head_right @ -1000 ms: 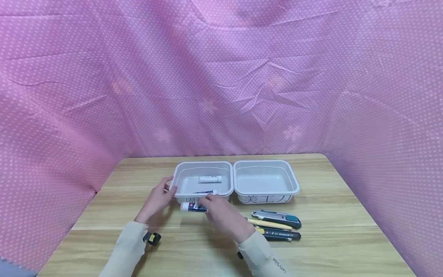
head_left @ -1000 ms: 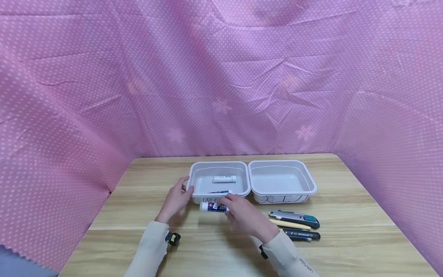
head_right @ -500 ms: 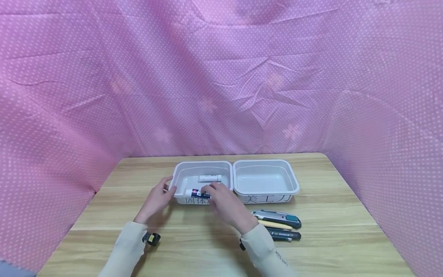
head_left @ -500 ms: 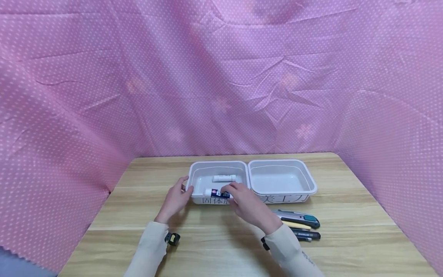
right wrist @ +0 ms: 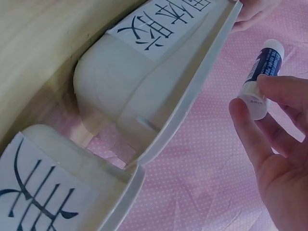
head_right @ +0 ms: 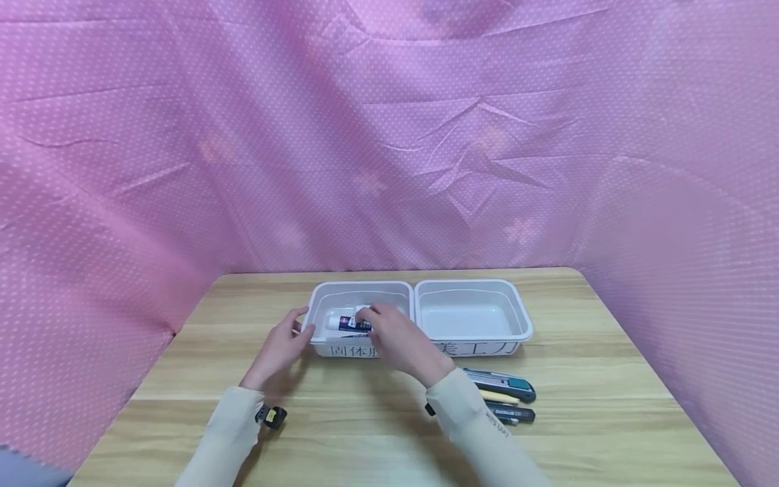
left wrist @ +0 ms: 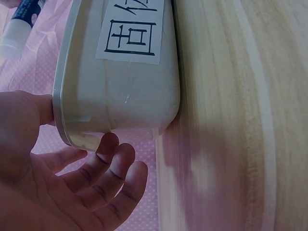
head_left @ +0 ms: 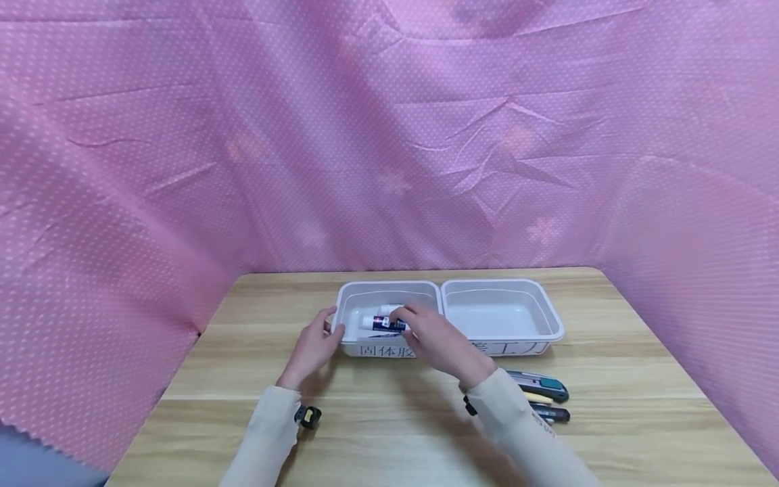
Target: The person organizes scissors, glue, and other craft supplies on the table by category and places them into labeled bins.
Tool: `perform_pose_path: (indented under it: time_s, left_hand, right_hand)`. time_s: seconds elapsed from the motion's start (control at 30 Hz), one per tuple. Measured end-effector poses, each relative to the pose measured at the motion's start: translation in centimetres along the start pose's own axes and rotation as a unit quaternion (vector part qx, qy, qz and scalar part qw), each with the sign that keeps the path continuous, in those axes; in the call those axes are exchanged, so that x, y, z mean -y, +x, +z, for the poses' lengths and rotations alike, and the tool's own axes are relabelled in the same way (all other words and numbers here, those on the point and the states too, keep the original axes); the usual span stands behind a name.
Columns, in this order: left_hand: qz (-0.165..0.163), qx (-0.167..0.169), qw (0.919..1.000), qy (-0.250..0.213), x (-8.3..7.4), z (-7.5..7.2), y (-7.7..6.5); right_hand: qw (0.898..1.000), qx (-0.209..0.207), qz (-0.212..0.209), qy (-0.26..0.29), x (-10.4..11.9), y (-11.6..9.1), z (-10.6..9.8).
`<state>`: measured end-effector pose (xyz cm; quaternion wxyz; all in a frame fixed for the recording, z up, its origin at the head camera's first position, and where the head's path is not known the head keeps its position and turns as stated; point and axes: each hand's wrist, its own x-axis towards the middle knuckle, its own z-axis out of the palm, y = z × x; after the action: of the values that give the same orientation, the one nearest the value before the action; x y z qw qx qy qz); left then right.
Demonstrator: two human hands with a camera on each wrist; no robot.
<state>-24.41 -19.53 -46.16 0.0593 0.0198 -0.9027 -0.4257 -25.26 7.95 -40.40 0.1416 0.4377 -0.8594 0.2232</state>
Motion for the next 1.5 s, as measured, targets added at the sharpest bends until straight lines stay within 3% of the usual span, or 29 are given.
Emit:
perform_pose_path:
  time_s: [0.3,0.7,1.3,1.5]
  left_hand:
    - [0.0,0.0,1.0,0.0,0.0,0.2,0.2]
    - [0.004,-0.008,1.0,0.002,-0.1,0.1,0.2]
    - [-0.001,-0.006,1.0,0.007,-0.1,0.3,0.2]
    - [-0.003,-0.009,0.9999,0.01,-0.1,0.3,0.1]
  right_hand:
    - [1.0,0.006,-0.011,-0.009,-0.7,0.8,0.4]
    - [0.998,0.048,0.04,0.011,-2.3,2.1,1.4]
    - [0.993,0.095,0.058,0.031,-2.9,3.2,2.7]
    - [0.988,0.118,0.087,0.039,-3.2,3.7,3.0]
